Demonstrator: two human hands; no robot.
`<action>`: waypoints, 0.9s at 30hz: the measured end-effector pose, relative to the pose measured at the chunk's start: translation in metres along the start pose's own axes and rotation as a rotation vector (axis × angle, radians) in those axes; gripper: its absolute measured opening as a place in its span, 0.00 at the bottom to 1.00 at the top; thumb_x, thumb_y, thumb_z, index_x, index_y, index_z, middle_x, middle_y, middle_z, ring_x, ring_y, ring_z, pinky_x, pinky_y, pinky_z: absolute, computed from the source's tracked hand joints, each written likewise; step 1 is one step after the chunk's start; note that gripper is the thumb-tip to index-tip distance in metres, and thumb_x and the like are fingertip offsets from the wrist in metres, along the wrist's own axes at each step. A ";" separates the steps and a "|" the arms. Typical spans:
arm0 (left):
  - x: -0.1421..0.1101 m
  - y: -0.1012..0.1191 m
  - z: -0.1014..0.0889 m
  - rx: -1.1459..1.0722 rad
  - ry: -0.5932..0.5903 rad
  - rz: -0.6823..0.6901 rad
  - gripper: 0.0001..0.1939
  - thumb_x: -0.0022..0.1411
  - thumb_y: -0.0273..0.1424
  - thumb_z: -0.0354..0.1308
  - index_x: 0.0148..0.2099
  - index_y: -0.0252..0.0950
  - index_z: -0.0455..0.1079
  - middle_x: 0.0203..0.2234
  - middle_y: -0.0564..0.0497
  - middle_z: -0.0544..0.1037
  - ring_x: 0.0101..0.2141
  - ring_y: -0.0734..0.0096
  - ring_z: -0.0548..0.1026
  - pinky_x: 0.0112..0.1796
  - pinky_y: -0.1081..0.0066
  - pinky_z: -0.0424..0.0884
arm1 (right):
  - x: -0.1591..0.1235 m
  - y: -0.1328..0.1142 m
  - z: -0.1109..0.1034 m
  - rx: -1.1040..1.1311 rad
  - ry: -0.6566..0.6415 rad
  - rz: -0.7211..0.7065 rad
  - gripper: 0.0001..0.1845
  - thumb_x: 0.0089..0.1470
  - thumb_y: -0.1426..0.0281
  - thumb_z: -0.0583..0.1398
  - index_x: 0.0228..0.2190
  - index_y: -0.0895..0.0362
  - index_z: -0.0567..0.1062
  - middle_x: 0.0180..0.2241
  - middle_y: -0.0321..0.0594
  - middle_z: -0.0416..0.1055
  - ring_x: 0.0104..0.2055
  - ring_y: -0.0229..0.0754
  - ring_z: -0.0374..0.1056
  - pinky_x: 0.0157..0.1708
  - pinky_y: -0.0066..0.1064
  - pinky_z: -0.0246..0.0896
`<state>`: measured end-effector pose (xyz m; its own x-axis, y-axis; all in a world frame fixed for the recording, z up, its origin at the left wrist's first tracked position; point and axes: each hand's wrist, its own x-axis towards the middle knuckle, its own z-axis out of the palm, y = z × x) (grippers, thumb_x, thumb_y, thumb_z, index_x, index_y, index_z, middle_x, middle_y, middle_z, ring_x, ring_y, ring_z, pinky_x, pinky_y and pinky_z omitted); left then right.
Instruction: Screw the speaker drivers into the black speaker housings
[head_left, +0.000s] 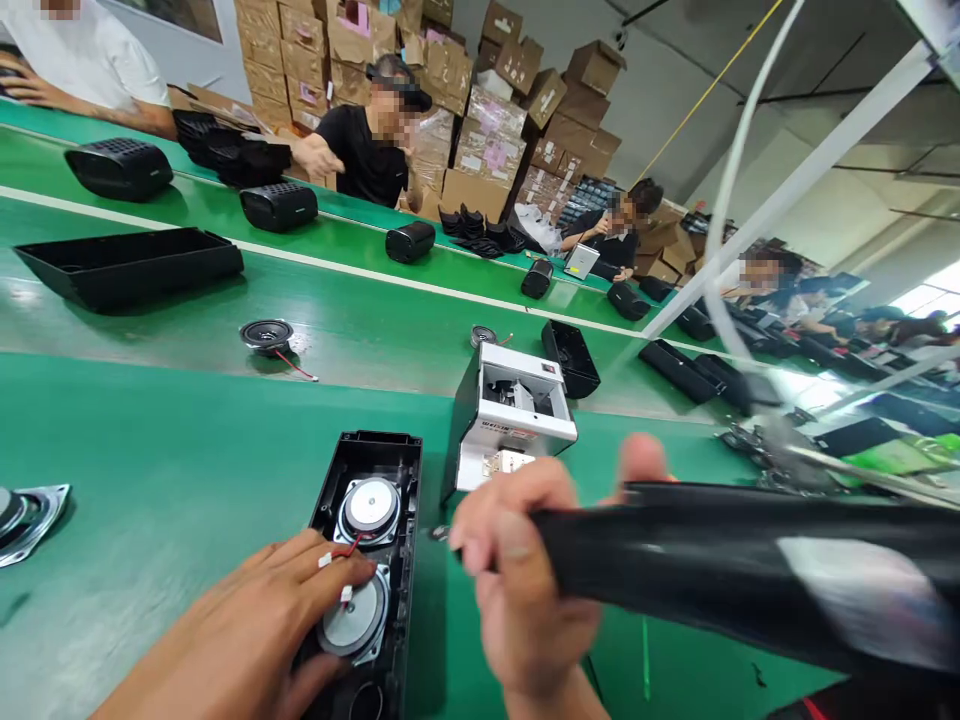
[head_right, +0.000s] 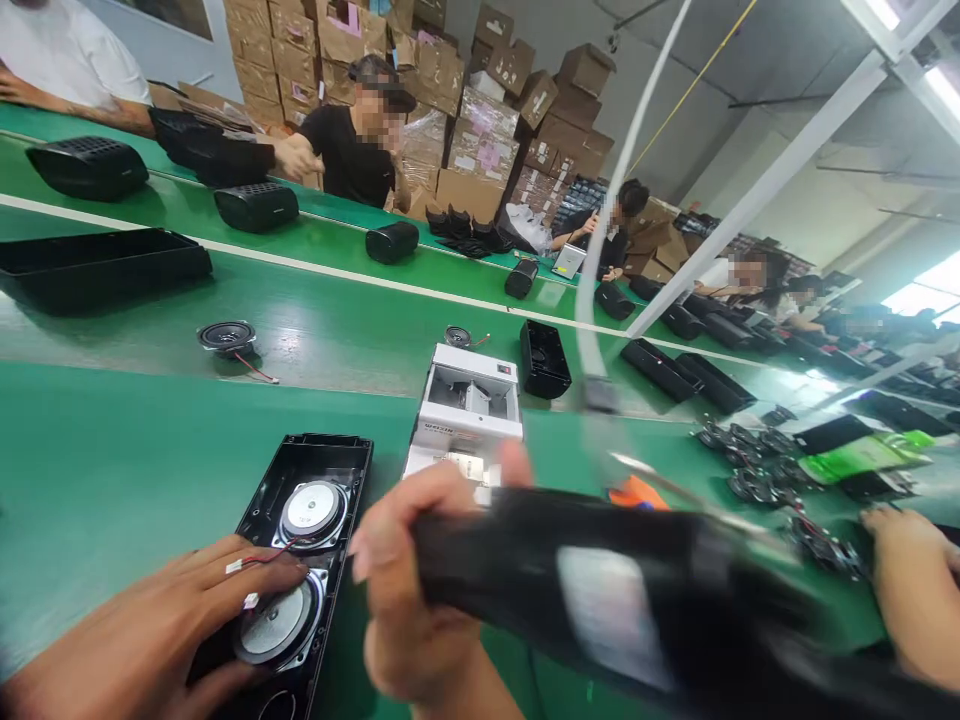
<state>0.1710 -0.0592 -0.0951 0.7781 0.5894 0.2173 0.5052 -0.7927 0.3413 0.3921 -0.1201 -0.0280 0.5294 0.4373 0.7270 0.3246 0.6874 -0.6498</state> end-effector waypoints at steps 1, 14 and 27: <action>0.001 0.005 -0.003 0.014 -0.021 -0.036 0.29 0.56 0.26 0.65 0.58 0.52 0.85 0.54 0.50 0.92 0.54 0.43 0.89 0.53 0.53 0.87 | 0.011 -0.003 -0.008 -0.009 0.047 -0.045 0.05 0.78 0.69 0.64 0.51 0.47 0.74 0.31 0.26 0.67 0.22 0.36 0.64 0.26 0.31 0.71; 0.042 0.027 -0.033 -0.083 -0.245 -0.114 0.20 0.66 0.24 0.66 0.57 0.46 0.85 0.56 0.45 0.89 0.55 0.42 0.86 0.57 0.44 0.81 | 0.044 0.009 -0.044 -0.208 0.102 -0.031 0.35 0.70 0.75 0.70 0.70 0.45 0.65 0.32 0.22 0.73 0.25 0.36 0.68 0.29 0.29 0.73; 0.058 0.043 -0.047 -0.117 -0.444 -0.164 0.19 0.65 0.21 0.69 0.57 0.38 0.83 0.57 0.40 0.86 0.59 0.35 0.84 0.56 0.37 0.86 | 0.013 -0.054 -0.068 -0.052 -0.344 0.370 0.09 0.74 0.66 0.68 0.39 0.46 0.74 0.21 0.30 0.67 0.19 0.46 0.67 0.22 0.38 0.72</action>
<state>0.2201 -0.0515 -0.0247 0.7885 0.5615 -0.2509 0.6092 -0.6570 0.4442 0.4343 -0.1911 0.0016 0.3304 0.8176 0.4715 0.2075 0.4244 -0.8814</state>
